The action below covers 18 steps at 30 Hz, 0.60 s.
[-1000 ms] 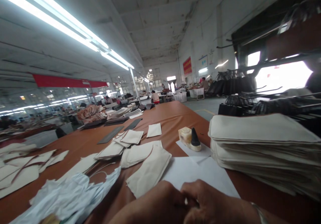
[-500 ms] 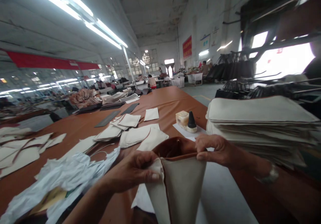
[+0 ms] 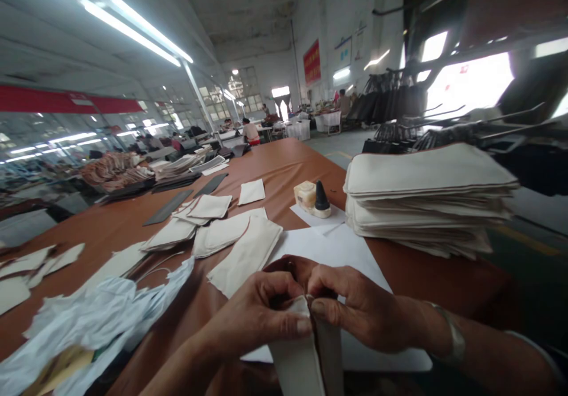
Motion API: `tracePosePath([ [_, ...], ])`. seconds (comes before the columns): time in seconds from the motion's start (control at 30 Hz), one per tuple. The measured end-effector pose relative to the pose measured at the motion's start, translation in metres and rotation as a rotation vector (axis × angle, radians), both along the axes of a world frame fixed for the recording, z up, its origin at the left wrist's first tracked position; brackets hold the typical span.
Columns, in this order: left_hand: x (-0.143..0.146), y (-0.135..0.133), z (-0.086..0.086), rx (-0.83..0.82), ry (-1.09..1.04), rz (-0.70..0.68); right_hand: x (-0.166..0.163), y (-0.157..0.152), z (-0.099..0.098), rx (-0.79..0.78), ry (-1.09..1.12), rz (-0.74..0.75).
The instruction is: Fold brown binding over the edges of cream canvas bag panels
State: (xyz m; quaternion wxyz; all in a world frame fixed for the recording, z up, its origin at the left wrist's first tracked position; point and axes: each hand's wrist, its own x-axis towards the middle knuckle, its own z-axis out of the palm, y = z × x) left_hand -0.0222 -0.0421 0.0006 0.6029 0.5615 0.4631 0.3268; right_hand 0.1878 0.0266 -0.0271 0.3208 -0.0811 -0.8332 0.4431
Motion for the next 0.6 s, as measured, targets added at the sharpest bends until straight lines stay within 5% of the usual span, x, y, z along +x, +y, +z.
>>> tracePosePath([
  [0.6, 0.017, -0.003, -0.004, -0.057, 0.085, 0.12, 0.007, 0.001, -0.008, -0.352, -0.074, 0.045],
])
